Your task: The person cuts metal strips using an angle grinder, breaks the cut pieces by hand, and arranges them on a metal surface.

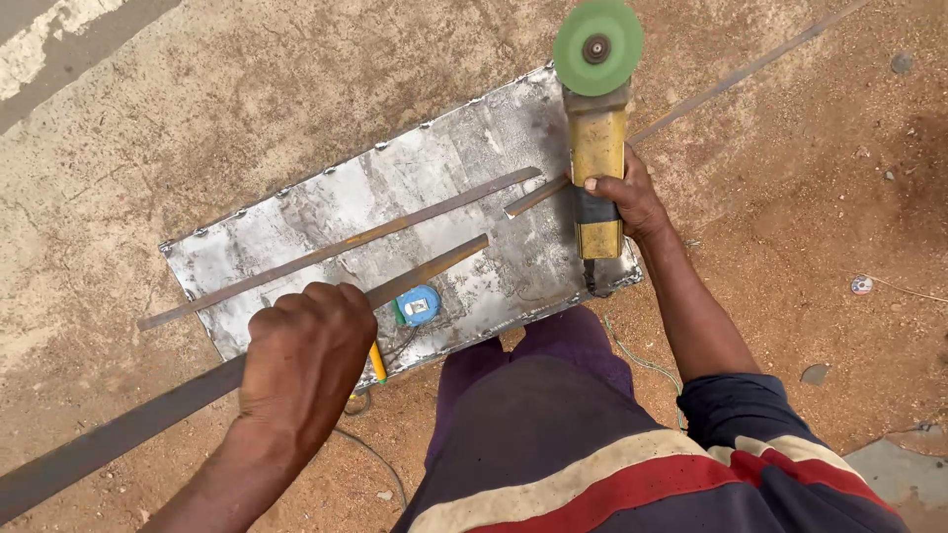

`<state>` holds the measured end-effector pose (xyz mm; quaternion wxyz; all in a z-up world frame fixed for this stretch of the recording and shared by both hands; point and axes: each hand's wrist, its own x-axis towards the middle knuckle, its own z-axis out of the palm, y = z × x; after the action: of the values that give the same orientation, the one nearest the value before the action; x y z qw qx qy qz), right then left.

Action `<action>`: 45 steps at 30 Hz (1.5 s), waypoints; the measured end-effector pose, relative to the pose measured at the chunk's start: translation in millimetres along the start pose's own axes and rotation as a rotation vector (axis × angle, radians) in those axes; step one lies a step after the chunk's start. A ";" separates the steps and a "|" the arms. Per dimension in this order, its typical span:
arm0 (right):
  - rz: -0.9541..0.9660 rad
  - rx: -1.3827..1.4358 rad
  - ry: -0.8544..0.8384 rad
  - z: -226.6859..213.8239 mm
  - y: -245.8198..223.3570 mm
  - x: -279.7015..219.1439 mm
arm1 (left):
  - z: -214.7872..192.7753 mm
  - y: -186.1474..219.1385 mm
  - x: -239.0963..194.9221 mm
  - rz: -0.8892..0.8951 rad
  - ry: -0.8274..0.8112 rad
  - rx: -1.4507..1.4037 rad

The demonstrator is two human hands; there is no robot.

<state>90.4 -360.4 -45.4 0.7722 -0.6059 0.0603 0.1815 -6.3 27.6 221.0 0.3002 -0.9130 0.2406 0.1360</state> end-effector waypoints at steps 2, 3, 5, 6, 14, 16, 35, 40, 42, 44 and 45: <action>-0.004 0.004 -0.015 3.8 -5.8 1.6 | -7.3 -10.1 2.5 0.035 -0.063 0.100; 0.020 0.033 -0.006 6.4 -9.1 -2.1 | -1.7 -15.6 2.0 0.047 -0.088 0.215; 0.029 0.061 0.000 4.4 -16.2 -1.5 | 31.3 -30.2 9.1 0.051 -0.104 0.339; -0.001 0.133 0.015 3.5 -15.5 -2.2 | 59.2 -40.5 13.2 -0.046 -0.182 0.256; -0.031 0.315 0.078 -9.7 2.8 -4.0 | 261.1 -32.8 60.6 -0.322 0.011 -0.385; -0.002 0.302 0.105 -4.5 0.3 -5.6 | 284.5 -8.6 86.5 -0.390 0.044 -0.573; -0.179 0.167 0.534 -55.4 -15.6 -222.6 | 108.2 13.6 150.9 -0.313 0.215 -0.891; -0.163 0.447 0.681 -91.9 14.2 -273.2 | -17.1 106.0 214.4 0.088 0.292 -1.000; -0.151 0.444 0.691 -112.6 15.9 -279.4 | -25.7 175.6 267.9 0.115 0.326 -0.999; -0.140 0.431 0.683 -142.0 11.4 -274.5 | -33.0 236.0 320.6 0.125 0.366 -1.002; -0.135 0.347 0.700 -159.4 7.5 -264.8 | -36.2 260.2 347.7 0.108 0.399 -1.006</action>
<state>-137.5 -566.4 -10.6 0.8062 -0.4941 0.3096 -0.0999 156.5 -302.1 -12.8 -0.2326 -0.9384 0.2447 0.0735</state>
